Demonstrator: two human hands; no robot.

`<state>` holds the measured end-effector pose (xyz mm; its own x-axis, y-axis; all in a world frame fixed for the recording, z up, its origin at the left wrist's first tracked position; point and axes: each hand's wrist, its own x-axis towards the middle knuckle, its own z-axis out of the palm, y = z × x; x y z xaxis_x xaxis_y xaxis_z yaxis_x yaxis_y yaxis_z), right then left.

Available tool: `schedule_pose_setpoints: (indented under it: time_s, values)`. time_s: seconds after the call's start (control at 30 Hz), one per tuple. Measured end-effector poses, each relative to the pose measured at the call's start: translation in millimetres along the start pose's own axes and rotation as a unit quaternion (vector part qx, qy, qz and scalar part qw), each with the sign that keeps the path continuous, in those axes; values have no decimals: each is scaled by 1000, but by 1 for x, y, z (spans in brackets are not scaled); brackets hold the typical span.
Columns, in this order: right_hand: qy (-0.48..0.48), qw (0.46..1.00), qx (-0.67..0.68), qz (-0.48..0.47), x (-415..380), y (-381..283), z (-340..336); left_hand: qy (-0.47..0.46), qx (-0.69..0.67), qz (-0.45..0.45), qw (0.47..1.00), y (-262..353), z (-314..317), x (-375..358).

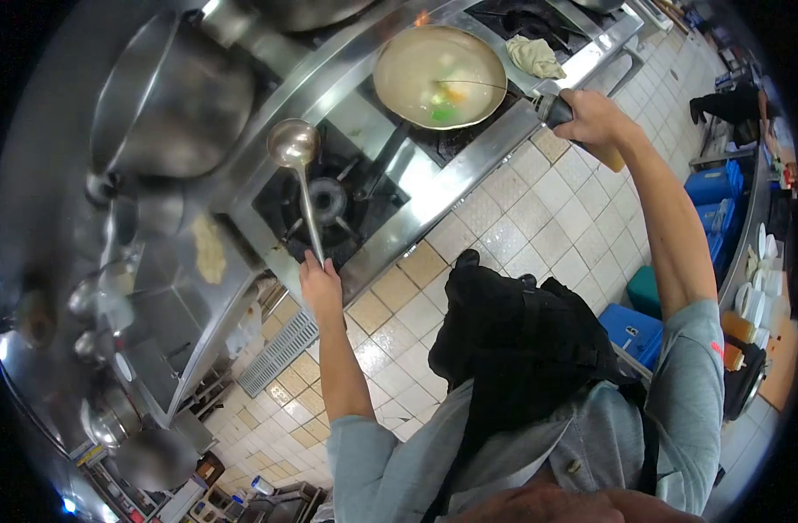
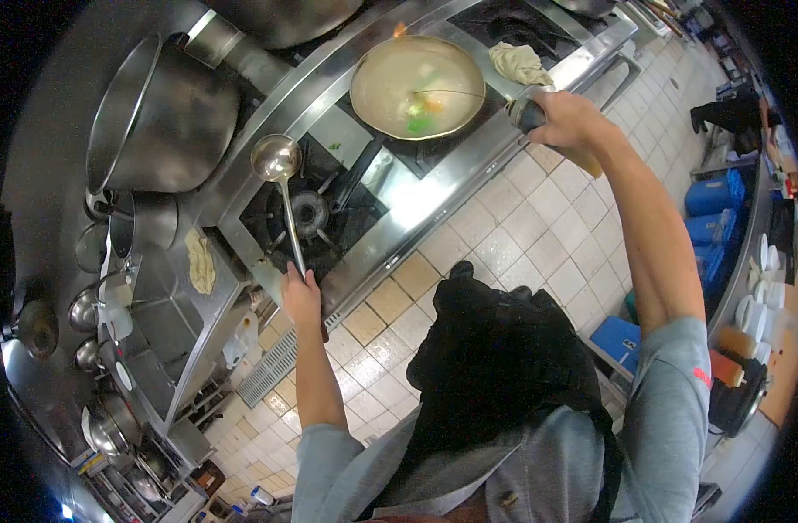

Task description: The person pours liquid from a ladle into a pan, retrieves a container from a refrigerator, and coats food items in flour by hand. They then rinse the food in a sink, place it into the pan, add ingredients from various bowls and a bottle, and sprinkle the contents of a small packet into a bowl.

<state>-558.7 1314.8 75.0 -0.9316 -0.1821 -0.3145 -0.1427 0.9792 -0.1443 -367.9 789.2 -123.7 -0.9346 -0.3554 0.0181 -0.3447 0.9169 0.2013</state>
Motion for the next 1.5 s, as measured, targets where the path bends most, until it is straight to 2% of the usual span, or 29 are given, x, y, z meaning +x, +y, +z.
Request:
schedule_pose_setpoints:
  time_s: [0.1, 0.17, 0.2, 0.23, 0.27, 0.3, 0.33, 0.4, 0.47, 0.53, 0.57, 0.6, 0.63, 0.67, 0.7, 0.73, 0.8, 0.83, 0.9, 0.93, 0.97, 1.07, 1.13, 1.17, 1.2, 1.27, 1.33, 1.37, 1.5]
  values:
    - [56, 997, 55, -14, -19, 7, 3, -27, -22, -20, 999, 4, -10, -2]
    - [104, 984, 144, 26, -30, 21, 15, -27, -15, -19, 999, 9, -18, -5]
    - [108, 983, 146, 31, -37, 24, 21, -30, -9, -21, 999, 12, -23, -5]
    - [166, 953, 253, 2, -45, 28, 29, -29, -9, -13, 999, 17, -29, -5]
    - [223, 908, 355, -26, -56, 31, 36, 32, -19, 32, 999, 23, -36, -3]
    - [233, 885, 403, 3, -70, 35, 42, 92, -31, 76, 992, 31, -44, 0]
    - [241, 883, 402, 11, -85, 37, 47, 101, -70, 94, 988, 43, -54, 3]
    - [266, 803, 530, 55, -120, 45, 63, 152, -138, 173, 963, 79, -71, 8]
    - [274, 773, 559, 122, -161, 61, 91, 178, -174, 251, 935, 129, -85, 6]
    - [300, 725, 607, 122, -205, 70, 123, 189, -203, 355, 893, 176, -76, 4]
    - [317, 752, 557, 153, -232, 73, 130, 168, -275, 403, 857, 205, -69, 0]
    - [354, 699, 602, 154, -262, 69, 135, 123, -291, 434, 844, 230, -64, -9]
    - [390, 713, 560, 160, -296, 72, 144, 76, -276, 464, 838, 249, -57, -17]
    - [420, 721, 507, 214, -328, 79, 163, 67, -231, 531, 813, 267, -48, -20]
    - [430, 713, 486, 266, -369, 71, 155, 20, -255, 570, 781, 284, -42, -28]
    - [462, 682, 477, 306, -405, 69, 165, -38, -297, 608, 735, 294, -24, -30]
    - [540, 630, 433, 352, -480, 60, 182, -120, -227, 644, 720, 316, -16, -46]
    - [573, 593, 419, 380, -516, 58, 184, -124, -227, 661, 704, 332, -12, -51]
    - [634, 522, 400, 408, -582, 48, 195, -221, -179, 671, 685, 356, -2, -63]
    - [659, 480, 371, 444, -608, 45, 200, -222, -181, 682, 673, 369, 7, -66]
    - [646, 471, 318, 510, -638, 39, 196, -236, -137, 684, 677, 383, 14, -70]
    - [697, 405, 249, 537, -717, 41, 206, -279, -79, 664, 689, 417, 21, -100]
    - [699, 396, 217, 555, -773, 52, 221, -286, -10, 660, 694, 427, 38, -116]
    - [687, 368, 171, 603, -800, 64, 233, -285, 7, 664, 691, 429, 40, -132]
    - [705, 372, 164, 581, -828, 74, 244, -282, 4, 667, 689, 429, 42, -145]
    - [720, 362, 153, 572, -876, 93, 254, -359, 67, 652, 665, 432, 35, -185]
    - [713, 364, 131, 585, -923, 115, 271, -445, 98, 594, 663, 434, 1, -241]
    - [703, 368, 108, 599, -946, 128, 279, -457, 122, 592, 653, 406, 55, -221]
    - [702, 362, 75, 609, -1019, 173, 320, -506, 194, 530, 652, 378, 62, -261]
